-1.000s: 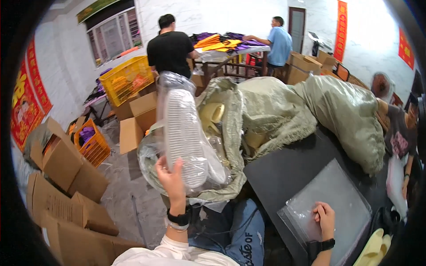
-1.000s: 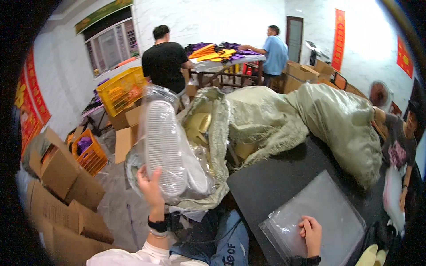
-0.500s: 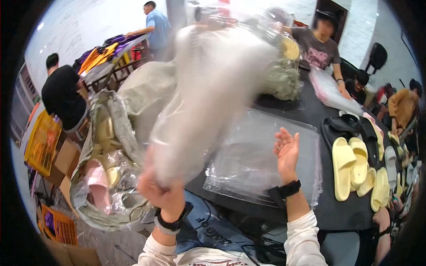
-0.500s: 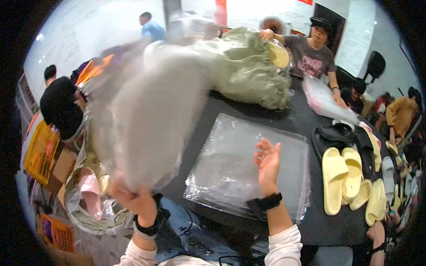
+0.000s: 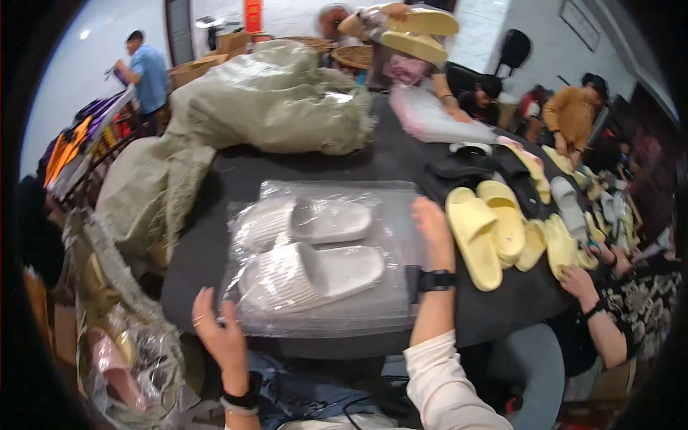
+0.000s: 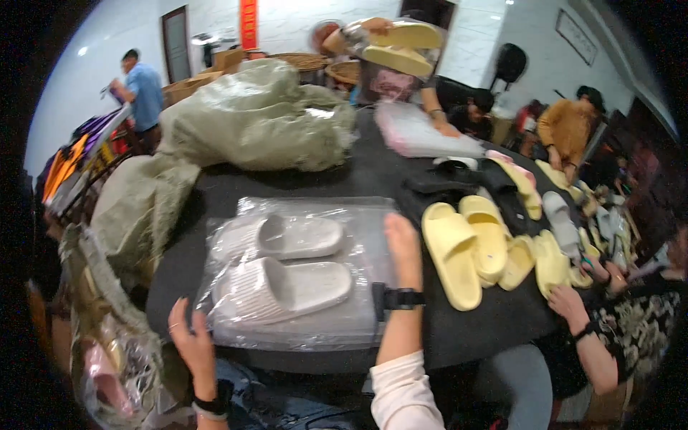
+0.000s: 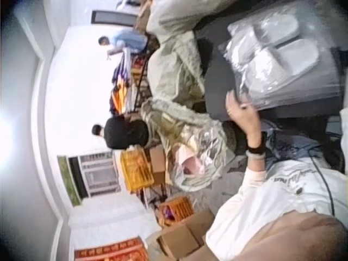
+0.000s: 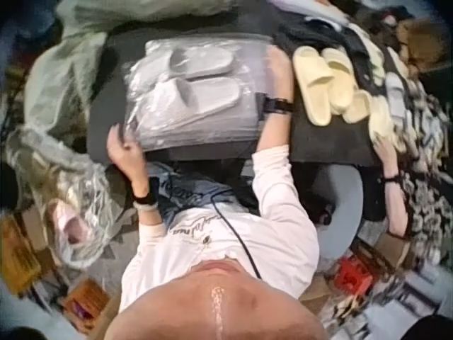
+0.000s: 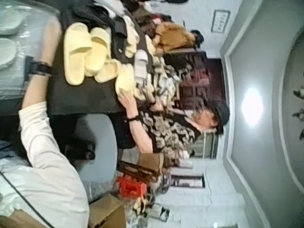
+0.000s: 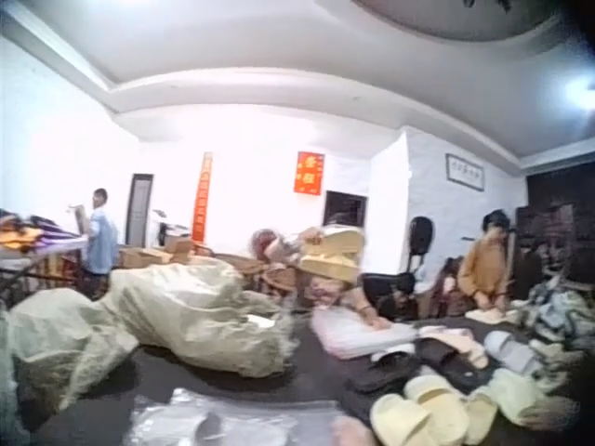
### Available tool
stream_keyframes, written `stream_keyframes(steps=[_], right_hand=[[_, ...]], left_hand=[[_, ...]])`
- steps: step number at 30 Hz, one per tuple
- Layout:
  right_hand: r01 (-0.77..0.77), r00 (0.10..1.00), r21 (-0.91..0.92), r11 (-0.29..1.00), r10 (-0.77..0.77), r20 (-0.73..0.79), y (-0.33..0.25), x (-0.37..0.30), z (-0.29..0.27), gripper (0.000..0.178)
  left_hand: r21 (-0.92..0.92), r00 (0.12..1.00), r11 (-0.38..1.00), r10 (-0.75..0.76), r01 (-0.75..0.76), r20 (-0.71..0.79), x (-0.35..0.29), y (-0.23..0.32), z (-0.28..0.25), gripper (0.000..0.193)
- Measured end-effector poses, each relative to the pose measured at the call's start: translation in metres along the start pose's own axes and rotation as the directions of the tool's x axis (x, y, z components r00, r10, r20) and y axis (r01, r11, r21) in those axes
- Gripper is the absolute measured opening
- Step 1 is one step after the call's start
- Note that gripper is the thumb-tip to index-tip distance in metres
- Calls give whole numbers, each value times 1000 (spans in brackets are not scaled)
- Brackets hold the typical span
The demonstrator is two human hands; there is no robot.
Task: The recorder is packaging finished slippers into plastic bags at a shoe manufacturing facility.
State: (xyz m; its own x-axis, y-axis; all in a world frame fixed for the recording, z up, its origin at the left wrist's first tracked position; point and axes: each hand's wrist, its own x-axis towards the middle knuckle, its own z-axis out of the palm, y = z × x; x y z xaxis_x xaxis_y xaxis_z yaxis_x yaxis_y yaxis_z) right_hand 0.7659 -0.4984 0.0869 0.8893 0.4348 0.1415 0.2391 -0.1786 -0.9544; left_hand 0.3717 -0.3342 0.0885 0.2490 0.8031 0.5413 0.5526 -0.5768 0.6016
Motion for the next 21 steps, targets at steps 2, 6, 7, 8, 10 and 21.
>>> stream_keyframes(steps=[2, 6, 7, 8, 10, 21], right_hand=[[71, 996, -210, 975, -57, 72, -16, -11, 24, 48], [-24, 981, -400, 916, 100, 168, -14, -14, 42, 68], [-27, 974, -408, 913, 116, 195, -13, -14, 43, 70], [-27, 965, -413, 910, 132, 227, -13, -15, 44, 73], [-53, 970, -383, 922, 139, 200, 0, -13, 48, 69], [60, 977, -23, 998, -54, 204, -37, -20, 54, 22]], left_hand=[[-55, 967, 967, -248, 251, 52, 1, -32, -3, 35], [-163, 890, 891, -375, 423, 259, 2, -43, -3, 38], [-186, 879, 884, -361, 429, 310, 3, -45, 1, 35], [-204, 866, 876, -349, 437, 357, 4, -47, 5, 33], [-228, 852, 862, -343, 454, 396, 7, -33, 4, 30], [-603, 950, 734, -247, 313, 191, 28, 5, 12, 18]])
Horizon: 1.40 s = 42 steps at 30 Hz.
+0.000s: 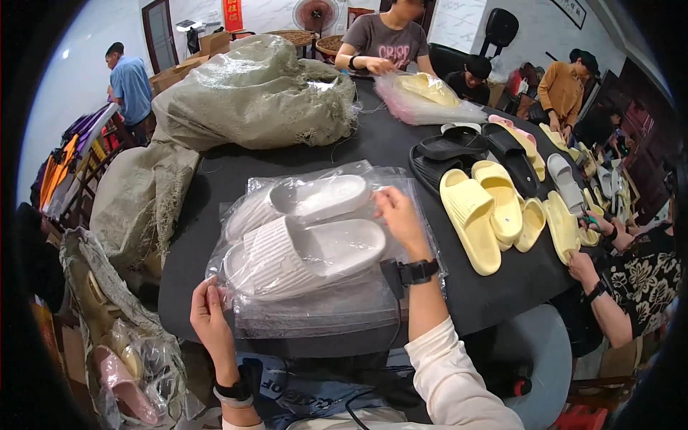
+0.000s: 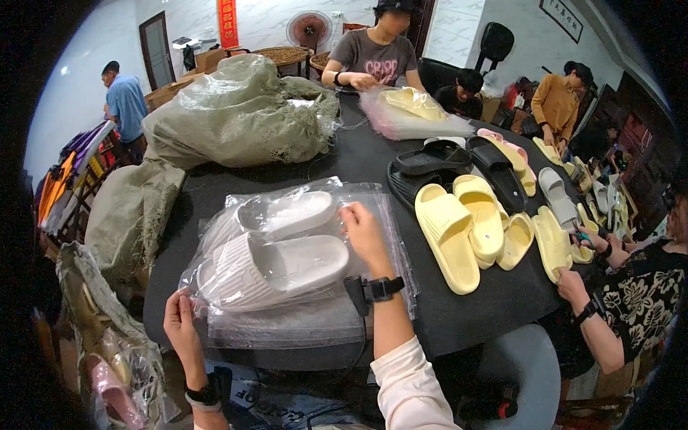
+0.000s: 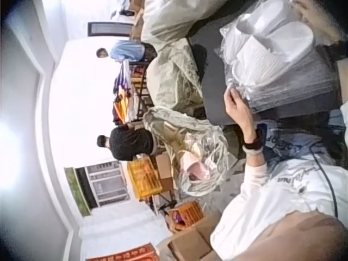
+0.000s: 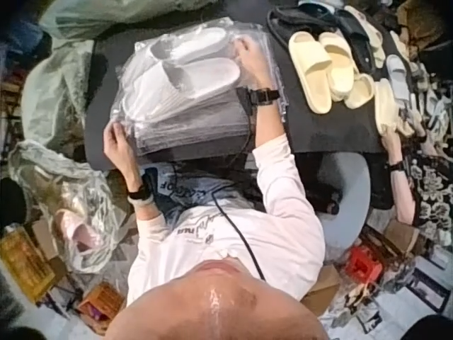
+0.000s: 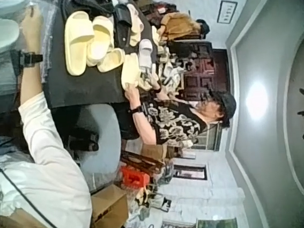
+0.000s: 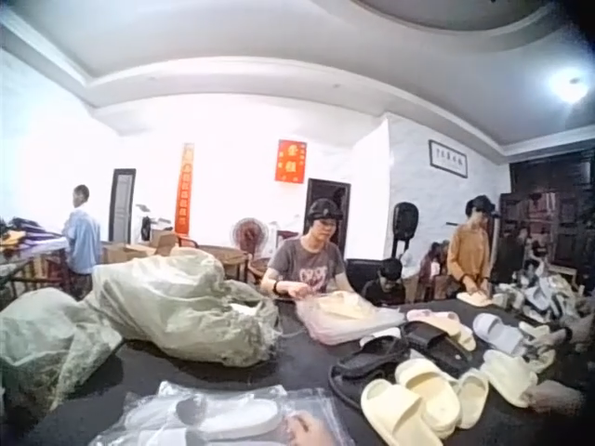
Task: The recorder is packaging finished slippers into plastic bags at a shoe manufacturing facility.
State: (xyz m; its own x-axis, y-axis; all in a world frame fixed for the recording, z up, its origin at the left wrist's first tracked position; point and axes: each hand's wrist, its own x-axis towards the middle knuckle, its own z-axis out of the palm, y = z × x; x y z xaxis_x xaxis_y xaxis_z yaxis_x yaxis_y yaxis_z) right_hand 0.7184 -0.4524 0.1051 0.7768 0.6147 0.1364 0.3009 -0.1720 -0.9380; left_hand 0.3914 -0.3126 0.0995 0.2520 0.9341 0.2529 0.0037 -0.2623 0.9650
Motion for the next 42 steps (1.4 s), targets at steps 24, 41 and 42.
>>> stream_keyframes(steps=[24, 41, 42], right_hand=[[-211, 964, 68, 975, 196, 178, 4, -11, -45, 39], [-192, 573, -100, 976, 194, 796, -35, -30, -30, 48], [-138, 461, -137, 981, 186, 867, -42, -30, -31, 50]], left_hand=[[625, 898, 651, 244, -431, 366, -8, -17, 32, 60], [700, 914, 594, 190, -397, 357, -17, -34, 28, 56], [702, 912, 587, 199, -404, 359, -17, -33, 27, 56]])
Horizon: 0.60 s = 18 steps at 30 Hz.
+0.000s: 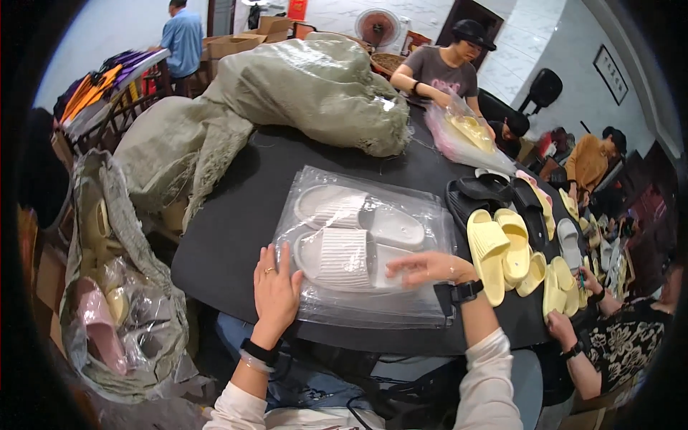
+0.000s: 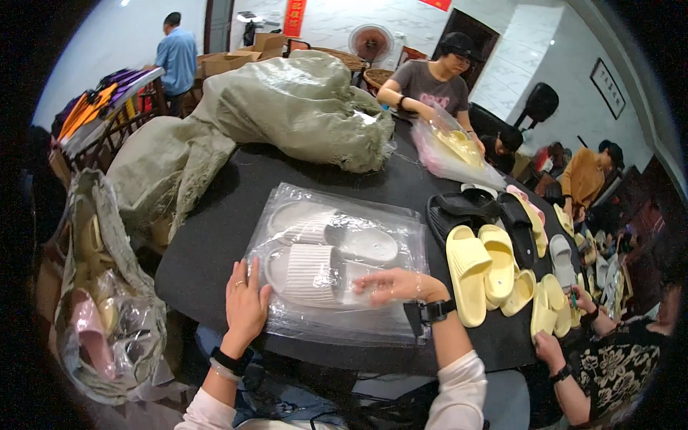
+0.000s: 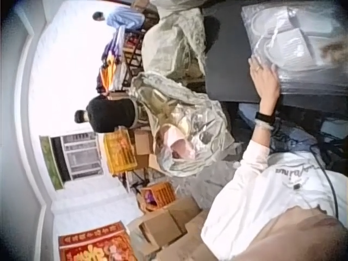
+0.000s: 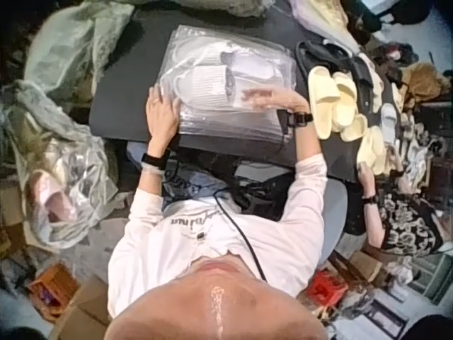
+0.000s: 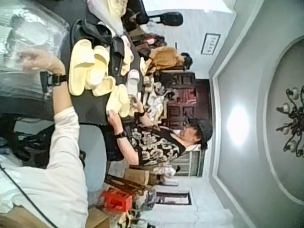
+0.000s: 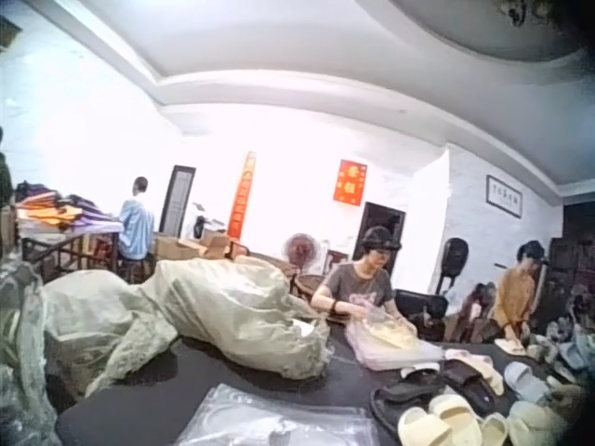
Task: The recorder is packaging finished slippers into plastic bags at a shoe manufacturing facility.
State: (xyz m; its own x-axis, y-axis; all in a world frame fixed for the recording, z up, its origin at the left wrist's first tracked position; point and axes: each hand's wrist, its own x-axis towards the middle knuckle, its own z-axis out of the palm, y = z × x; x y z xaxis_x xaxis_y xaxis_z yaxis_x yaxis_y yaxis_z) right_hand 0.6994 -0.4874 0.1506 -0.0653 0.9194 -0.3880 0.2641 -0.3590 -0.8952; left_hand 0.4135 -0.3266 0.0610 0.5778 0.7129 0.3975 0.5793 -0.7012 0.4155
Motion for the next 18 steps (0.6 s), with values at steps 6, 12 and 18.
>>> stream_keyframes(steps=[6, 12, 18], right_hand=[[224, 898, -750, 622, -432, -90, 1, 27, -27, 58], [162, 905, -732, 662, -395, -157, -3, 95, 10, 37], [250, 803, -781, 572, -574, -163, 14, 112, 11, 21]], left_hand=[[15, 1000, 1000, 7, -6, -16, -1, 1, 1, 56], [-26, 999, 1000, 11, -10, 45, -4, 0, -3, 57], [-49, 1000, 999, -18, 19, 13, -8, -4, -1, 54]])
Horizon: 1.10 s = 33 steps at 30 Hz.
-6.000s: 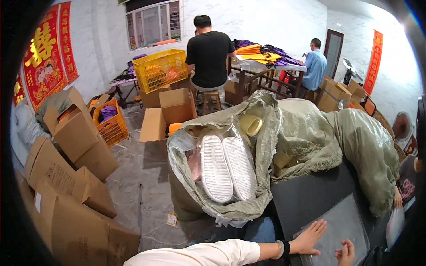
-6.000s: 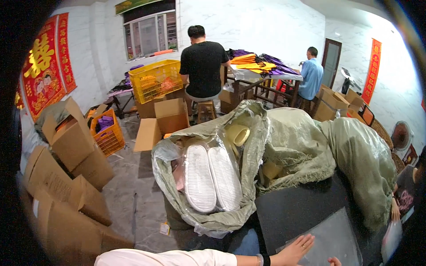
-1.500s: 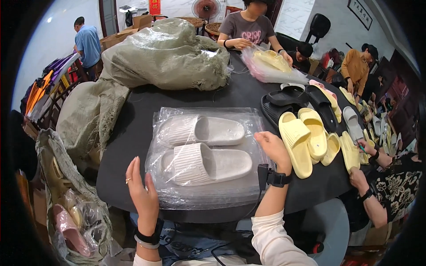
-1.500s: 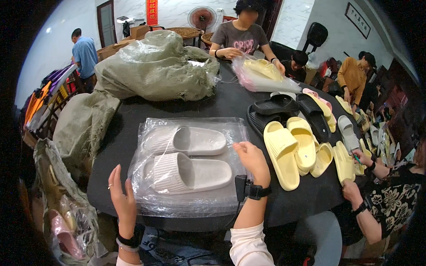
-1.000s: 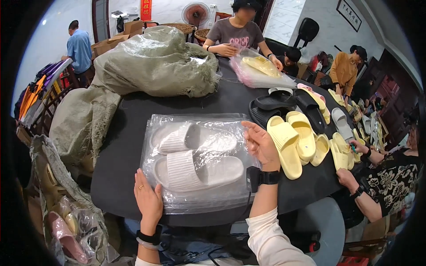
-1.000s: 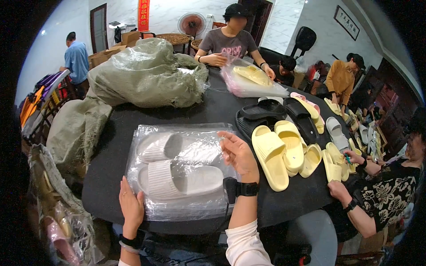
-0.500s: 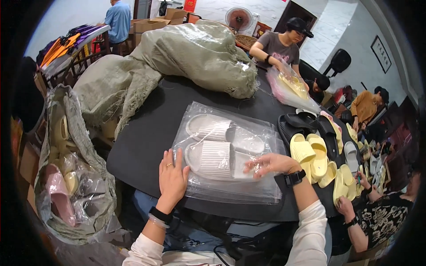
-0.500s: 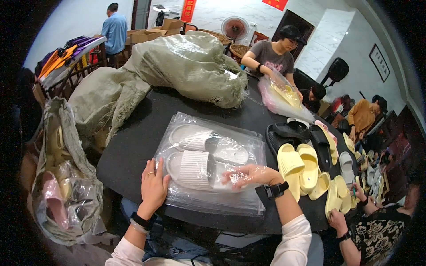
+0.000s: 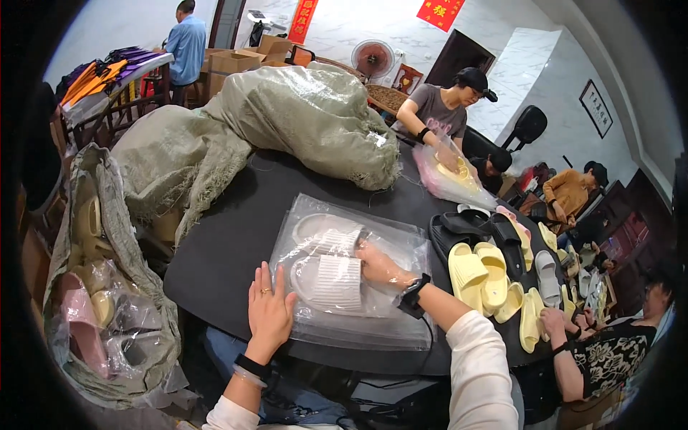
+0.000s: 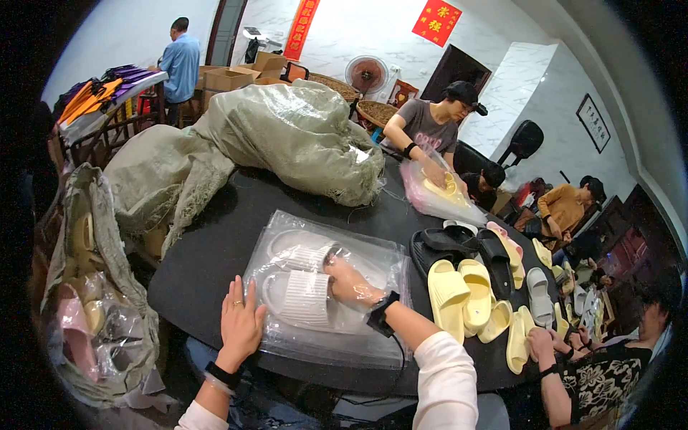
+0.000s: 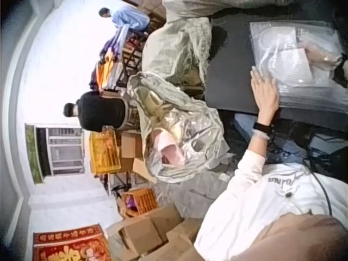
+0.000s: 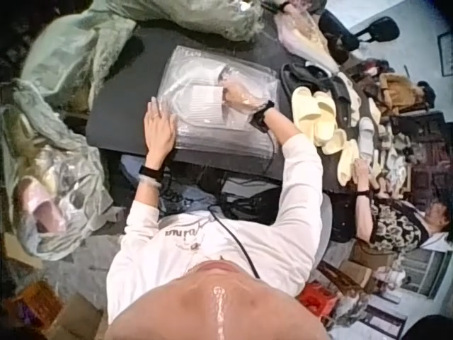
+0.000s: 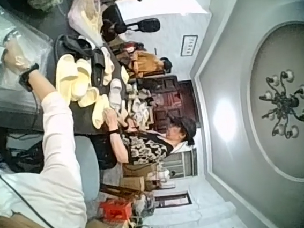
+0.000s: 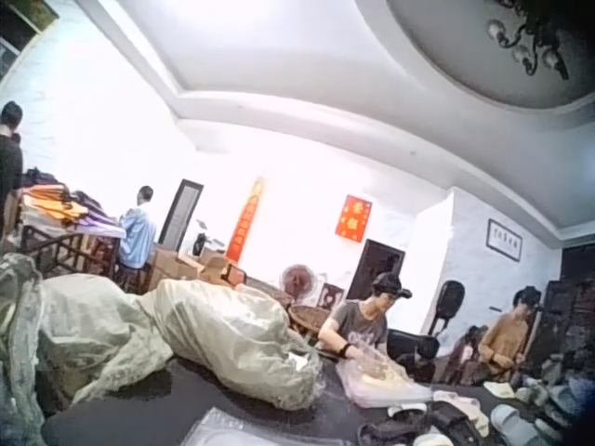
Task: The recorder is packaging finished slippers into plastic bags at a shoe manufacturing facility.
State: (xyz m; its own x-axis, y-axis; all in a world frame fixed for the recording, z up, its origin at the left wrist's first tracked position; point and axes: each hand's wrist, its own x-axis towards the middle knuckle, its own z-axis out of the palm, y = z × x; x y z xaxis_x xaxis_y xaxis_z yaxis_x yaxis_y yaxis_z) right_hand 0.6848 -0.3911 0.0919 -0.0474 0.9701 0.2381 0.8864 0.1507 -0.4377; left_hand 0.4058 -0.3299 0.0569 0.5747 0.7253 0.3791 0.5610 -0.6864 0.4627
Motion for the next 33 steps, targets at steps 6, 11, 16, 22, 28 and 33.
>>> stream_keyframes(steps=[6, 11, 16, 22, 28, 33], right_hand=[[-61, 995, -25, 998, 63, 78, 4, -51, -45, 26], [-7, 994, -200, 980, 29, 107, 21, -102, -80, 33], [-356, 927, -412, 839, 371, -44, -3, -120, -122, 25], [-654, 748, -577, 489, 531, -398, -23, -172, -202, 29], [-708, 643, -361, 607, 342, -685, -66, -149, -238, 27], [-434, 754, -55, 899, 330, -567, -63, -95, -164, 23]], left_hand=[[51, 998, 998, 24, -27, 60, 3, -1, 1, 52], [67, 997, 997, 38, -43, 68, 6, 5, 4, 55], [41, 998, 999, -30, 27, 52, 0, -1, 1, 70], [51, 998, 999, -5, 2, 56, 2, 5, -1, 96], [67, 997, 998, -16, 10, 76, 4, 9, -4, 104], [71, 999, 997, 7, -11, 52, 5, 10, -4, 103]])
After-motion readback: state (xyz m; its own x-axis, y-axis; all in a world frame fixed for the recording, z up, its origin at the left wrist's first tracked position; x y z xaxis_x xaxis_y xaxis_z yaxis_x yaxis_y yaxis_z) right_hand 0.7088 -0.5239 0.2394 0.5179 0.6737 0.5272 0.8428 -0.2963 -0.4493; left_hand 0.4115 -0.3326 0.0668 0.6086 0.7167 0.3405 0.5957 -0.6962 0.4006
